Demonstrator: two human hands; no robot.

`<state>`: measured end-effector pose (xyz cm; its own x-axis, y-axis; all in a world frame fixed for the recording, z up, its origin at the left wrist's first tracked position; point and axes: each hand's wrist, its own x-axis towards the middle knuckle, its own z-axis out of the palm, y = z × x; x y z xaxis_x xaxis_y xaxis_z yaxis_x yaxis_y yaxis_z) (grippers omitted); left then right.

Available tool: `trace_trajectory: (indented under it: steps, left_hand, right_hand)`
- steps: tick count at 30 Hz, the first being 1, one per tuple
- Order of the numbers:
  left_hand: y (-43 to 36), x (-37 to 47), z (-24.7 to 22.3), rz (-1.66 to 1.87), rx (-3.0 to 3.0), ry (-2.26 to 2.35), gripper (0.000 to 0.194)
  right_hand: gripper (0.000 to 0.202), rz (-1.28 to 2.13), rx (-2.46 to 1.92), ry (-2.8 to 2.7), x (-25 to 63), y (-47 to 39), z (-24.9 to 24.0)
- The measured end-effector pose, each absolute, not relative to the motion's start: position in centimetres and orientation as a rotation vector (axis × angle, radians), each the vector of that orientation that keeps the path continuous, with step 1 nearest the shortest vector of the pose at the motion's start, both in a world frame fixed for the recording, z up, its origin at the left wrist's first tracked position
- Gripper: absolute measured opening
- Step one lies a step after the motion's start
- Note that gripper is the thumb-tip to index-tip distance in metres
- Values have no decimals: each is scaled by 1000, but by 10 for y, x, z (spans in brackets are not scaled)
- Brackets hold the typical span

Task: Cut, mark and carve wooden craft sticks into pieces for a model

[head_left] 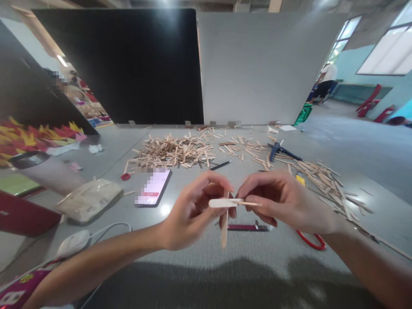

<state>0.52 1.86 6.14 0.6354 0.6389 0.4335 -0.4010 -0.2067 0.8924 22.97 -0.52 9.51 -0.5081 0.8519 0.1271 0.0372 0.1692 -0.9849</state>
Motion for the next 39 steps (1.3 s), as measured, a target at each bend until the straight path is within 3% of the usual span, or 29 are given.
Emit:
trace_trajectory:
  steps: [6,10,25,33,39]
  left_hand:
    - [22,6,63,1011,1394,349,30]
    - [15,6,67,827,1286,402,39]
    - [3,5,71,809,1340,440,39]
    - [2,3,69,841,1377,412,23]
    - [0,5,72,842,1295,420,27]
  right_hand:
    - [13,1168,-885,-1650,226,-12,94]
    - [9,975,-931,-1591,219,-11,92]
    - [18,1356,-845,-1494,222,1,78]
    - [17,1262,-875,-1571,223,-4,87]
    - [14,1250,-851,-1589,222,-4,87]
